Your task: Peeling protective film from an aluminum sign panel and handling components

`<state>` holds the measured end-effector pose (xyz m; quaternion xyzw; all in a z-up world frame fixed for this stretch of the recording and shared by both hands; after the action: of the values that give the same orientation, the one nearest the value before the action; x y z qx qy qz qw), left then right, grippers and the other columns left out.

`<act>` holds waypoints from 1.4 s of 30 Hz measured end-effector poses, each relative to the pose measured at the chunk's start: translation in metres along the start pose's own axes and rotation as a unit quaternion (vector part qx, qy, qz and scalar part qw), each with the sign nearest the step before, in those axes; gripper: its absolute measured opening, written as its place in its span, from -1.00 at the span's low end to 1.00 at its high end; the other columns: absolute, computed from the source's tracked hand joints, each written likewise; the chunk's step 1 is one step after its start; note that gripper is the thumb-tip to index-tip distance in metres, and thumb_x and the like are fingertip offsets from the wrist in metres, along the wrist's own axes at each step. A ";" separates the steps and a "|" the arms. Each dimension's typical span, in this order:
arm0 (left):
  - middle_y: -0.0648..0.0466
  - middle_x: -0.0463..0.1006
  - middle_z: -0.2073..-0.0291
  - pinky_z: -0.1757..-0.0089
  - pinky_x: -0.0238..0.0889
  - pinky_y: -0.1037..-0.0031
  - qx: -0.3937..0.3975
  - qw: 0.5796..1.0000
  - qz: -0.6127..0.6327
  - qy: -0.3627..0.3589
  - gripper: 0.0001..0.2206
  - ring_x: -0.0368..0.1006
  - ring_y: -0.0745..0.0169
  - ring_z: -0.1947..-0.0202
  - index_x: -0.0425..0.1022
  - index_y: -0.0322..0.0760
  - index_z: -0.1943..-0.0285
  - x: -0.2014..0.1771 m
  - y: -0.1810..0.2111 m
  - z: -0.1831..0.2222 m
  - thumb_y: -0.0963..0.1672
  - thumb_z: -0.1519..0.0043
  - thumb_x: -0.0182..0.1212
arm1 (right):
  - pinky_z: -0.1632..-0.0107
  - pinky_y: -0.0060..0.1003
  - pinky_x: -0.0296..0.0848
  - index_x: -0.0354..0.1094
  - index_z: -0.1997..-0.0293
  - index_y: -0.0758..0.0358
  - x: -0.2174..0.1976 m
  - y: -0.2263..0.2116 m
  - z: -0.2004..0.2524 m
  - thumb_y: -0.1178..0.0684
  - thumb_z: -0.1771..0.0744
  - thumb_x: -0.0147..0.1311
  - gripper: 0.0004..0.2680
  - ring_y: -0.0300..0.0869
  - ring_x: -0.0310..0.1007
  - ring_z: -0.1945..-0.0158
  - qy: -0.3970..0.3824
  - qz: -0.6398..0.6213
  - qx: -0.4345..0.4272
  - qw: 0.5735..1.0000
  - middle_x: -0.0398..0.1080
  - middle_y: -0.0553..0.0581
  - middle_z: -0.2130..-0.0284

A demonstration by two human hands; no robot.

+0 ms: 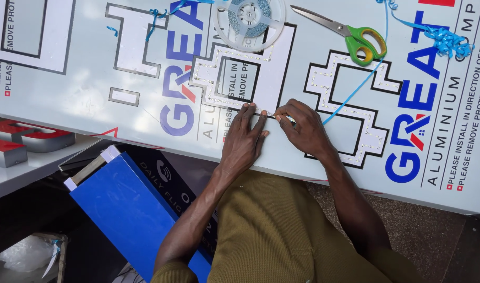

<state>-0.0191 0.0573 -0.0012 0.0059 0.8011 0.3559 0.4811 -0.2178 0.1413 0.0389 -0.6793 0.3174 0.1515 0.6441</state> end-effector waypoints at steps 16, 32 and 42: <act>0.17 0.49 0.08 0.01 0.39 0.11 -0.010 0.997 0.076 -0.001 -0.95 0.49 -0.03 -0.01 0.74 0.03 0.01 0.004 -0.041 -0.045 -0.10 -0.42 0.40 | 0.23 0.08 0.38 0.55 0.02 0.29 -0.018 -0.005 -0.009 0.21 -0.45 0.26 -0.97 0.18 0.50 0.28 -0.039 -0.023 0.020 0.999 0.46 0.25 0.30; 0.09 0.48 0.09 -0.01 0.38 0.10 -0.017 0.996 0.085 0.003 -0.93 0.50 -0.09 -0.02 0.73 -0.01 -0.02 -0.007 -0.029 -0.050 -0.12 -0.44 0.36 | 0.23 0.00 0.35 0.54 0.01 0.26 -0.018 0.010 -0.023 0.18 -0.45 0.30 -0.95 0.03 0.49 0.29 -0.034 -0.097 0.061 0.993 0.45 0.21 0.32; 0.09 0.68 0.20 0.08 0.49 0.26 -0.061 0.940 0.299 0.153 -0.89 0.64 0.07 0.18 0.73 -0.11 -0.13 -0.026 -0.033 -0.041 -0.14 -0.52 0.32 | 0.12 0.00 0.44 0.60 0.01 0.23 0.000 0.049 -0.019 0.11 -0.48 0.35 -0.94 0.09 0.56 0.20 0.037 -0.120 0.003 0.992 0.45 0.20 0.33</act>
<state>-0.0253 0.0001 0.0113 0.1609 0.8032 0.5282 0.2235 -0.2526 0.1242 0.0035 -0.7158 0.2576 0.0473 0.6473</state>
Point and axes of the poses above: each hand's wrist, its own z-axis away from the middle knuckle, its own x-axis out of the palm, y = z × x, the point moved 2 cm from there along -z, towards the middle knuckle
